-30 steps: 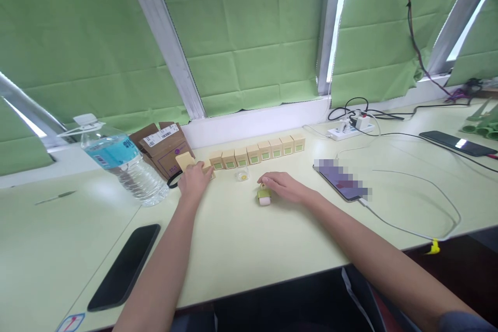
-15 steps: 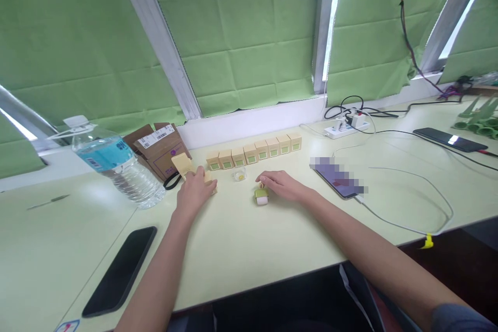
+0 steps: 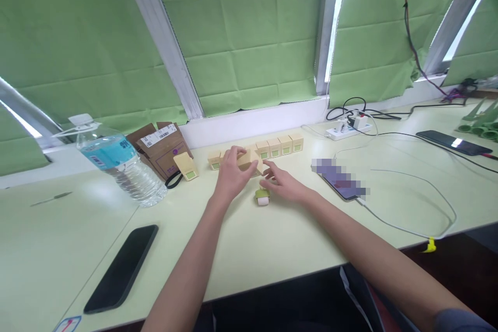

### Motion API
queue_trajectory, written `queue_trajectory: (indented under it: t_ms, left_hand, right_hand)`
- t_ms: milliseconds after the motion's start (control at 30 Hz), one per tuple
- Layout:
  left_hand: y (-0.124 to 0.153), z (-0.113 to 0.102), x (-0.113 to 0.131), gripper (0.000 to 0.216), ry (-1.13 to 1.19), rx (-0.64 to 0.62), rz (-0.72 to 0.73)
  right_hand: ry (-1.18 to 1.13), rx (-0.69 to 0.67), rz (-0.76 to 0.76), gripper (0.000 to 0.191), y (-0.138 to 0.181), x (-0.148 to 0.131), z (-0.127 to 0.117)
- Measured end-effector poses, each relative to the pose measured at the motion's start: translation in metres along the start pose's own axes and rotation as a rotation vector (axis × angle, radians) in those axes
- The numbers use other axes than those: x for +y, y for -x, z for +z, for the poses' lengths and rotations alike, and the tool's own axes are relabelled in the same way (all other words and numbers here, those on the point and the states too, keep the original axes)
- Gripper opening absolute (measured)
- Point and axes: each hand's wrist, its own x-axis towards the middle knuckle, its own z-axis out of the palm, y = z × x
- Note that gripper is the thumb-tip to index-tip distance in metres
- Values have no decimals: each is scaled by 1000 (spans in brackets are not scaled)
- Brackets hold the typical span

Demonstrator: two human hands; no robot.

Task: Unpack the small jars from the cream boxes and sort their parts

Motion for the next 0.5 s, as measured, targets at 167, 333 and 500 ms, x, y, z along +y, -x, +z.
queue_trajectory:
  t_ms: [167,333,500]
  left_hand:
    - [14,27,-9,44,305,-31,-51]
    - [29,34,-23,51,505,-127,-185]
    - [32,32,-22,47,555,-131,-164]
  right_hand:
    - [-31,79,-16,77,-1,-1,1]
    - [27,98,-105,63,0,-6,1]
    - [94,187,-171,60,-4,-1,5]
